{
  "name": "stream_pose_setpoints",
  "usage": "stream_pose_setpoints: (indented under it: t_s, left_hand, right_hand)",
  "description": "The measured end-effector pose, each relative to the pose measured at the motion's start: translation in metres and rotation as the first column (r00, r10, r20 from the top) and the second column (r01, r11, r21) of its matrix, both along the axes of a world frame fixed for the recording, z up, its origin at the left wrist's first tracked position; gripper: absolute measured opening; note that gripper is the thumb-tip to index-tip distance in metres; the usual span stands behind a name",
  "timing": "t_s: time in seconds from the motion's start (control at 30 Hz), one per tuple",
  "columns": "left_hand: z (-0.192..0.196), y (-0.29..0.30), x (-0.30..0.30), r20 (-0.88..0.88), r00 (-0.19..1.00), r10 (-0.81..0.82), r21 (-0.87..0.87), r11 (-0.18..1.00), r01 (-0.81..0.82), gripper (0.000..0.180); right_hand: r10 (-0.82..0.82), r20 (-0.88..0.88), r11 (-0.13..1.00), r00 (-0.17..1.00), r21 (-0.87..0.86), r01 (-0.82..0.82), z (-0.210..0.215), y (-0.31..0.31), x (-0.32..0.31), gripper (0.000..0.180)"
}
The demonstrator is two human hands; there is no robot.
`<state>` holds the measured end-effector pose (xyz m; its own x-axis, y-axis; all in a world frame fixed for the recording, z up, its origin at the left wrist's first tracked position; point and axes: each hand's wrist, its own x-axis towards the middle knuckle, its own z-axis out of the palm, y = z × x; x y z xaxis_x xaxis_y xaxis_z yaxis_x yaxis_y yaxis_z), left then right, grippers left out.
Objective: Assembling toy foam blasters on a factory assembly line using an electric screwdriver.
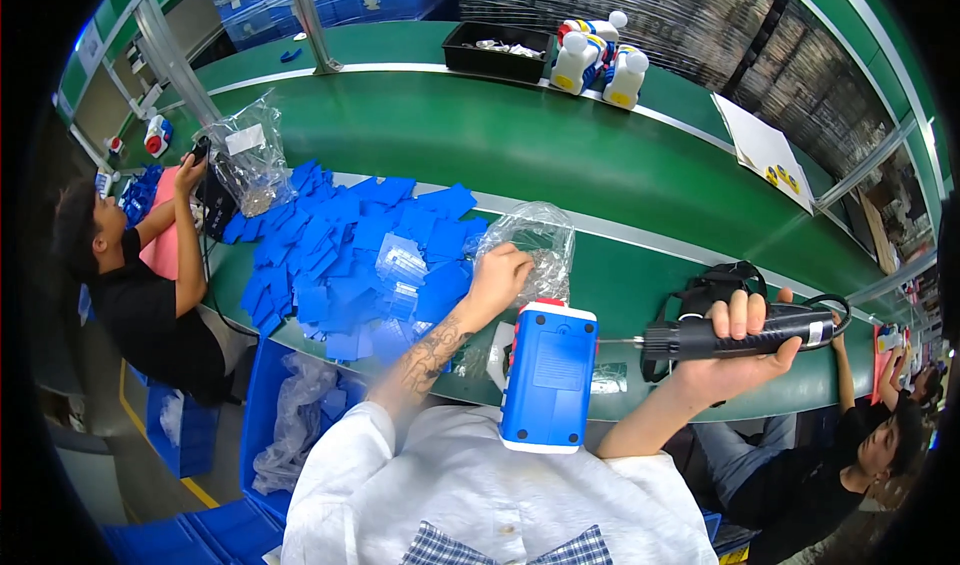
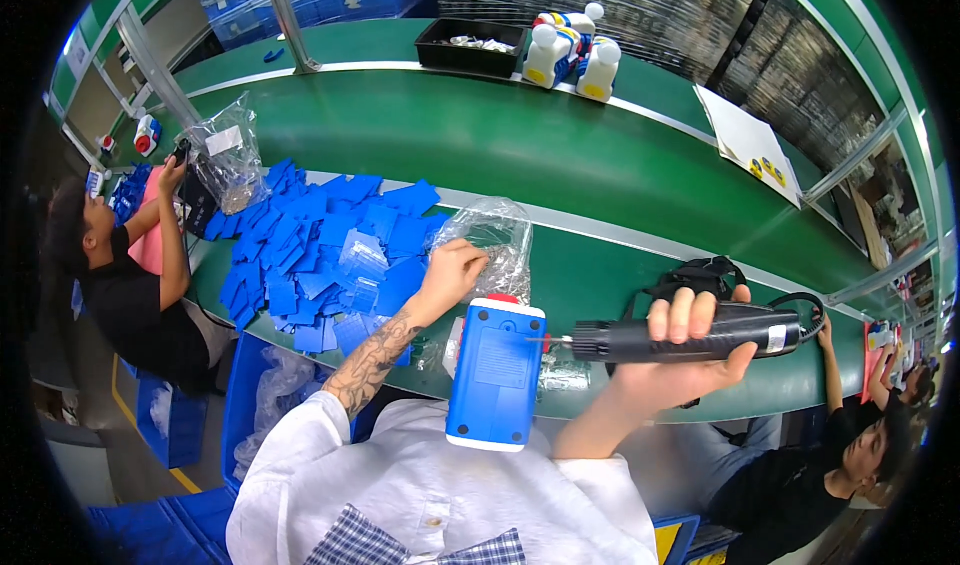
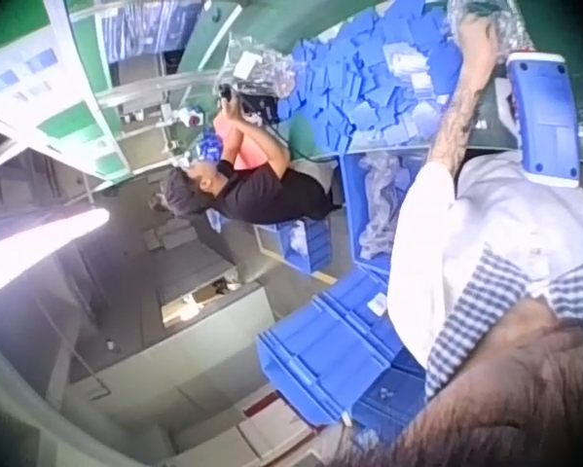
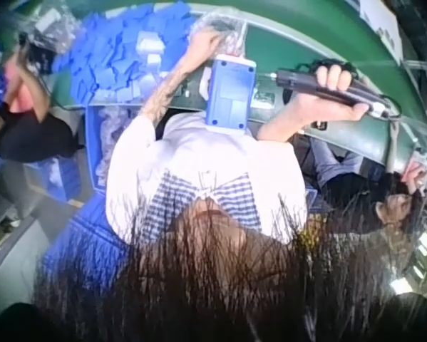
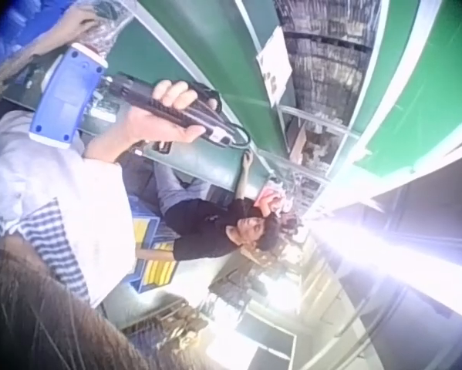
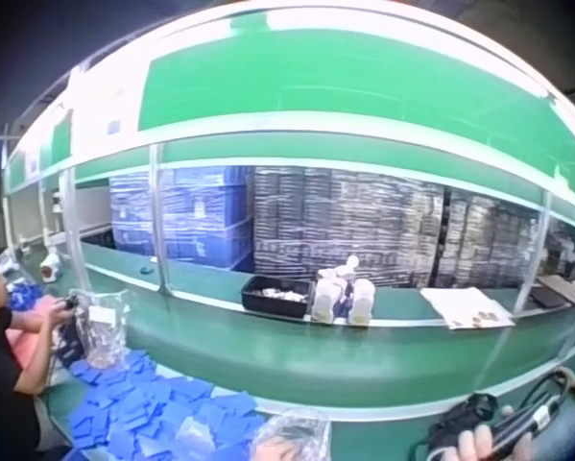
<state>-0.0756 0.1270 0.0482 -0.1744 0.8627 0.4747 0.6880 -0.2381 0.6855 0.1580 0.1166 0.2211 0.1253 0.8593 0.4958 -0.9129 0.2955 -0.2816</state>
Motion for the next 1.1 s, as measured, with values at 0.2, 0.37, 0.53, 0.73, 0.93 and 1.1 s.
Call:
stream_pose_setpoints:
  t_s: [0.2, 0.37, 0.53, 0.73, 0.93, 1.1]
  left_hand:
    - [0.058, -0.038, 0.008, 0.026, 1.0, -0.006, 0.267, 0.964, -0.001, 0.013]
    - [0.083, -0.057, 0.009, -0.007, 1.0, -0.03, 0.356, 0.934, 0.03, 0.019]
    - [0.093, -0.065, 0.013, -0.05, 0.998, -0.045, 0.416, 0.907, 0.062, 0.022]
    - [0.097, -0.068, 0.017, -0.052, 0.996, -0.07, 0.435, 0.896, 0.085, 0.022]
    - [0.099, -0.072, 0.019, -0.048, 0.994, -0.098, 0.427, 0.898, 0.109, 0.024]
    - [0.101, -0.069, 0.021, -0.027, 0.98, -0.198, 0.347, 0.917, 0.195, 0.019]
  right_hand:
    - [-0.094, 0.045, 0.984, 0.995, 0.157, 0.085, 0.004, -0.008, -0.039, 0.054]
    - [-0.189, 0.165, 0.948, 0.968, 0.286, 0.136, 0.005, -0.016, -0.06, 0.054]
    - [-0.223, 0.209, 0.939, 0.952, 0.308, 0.153, 0.003, -0.02, -0.066, 0.057]
    - [-0.246, 0.208, 0.935, 0.947, 0.31, 0.175, 0.005, -0.023, -0.066, 0.058]
    - [-0.183, 0.188, 0.937, 0.965, 0.331, 0.114, 0.002, -0.023, -0.063, 0.058]
    - [-0.247, 0.27, 0.926, 0.931, 0.35, 0.144, 0.001, -0.022, -0.063, 0.059]
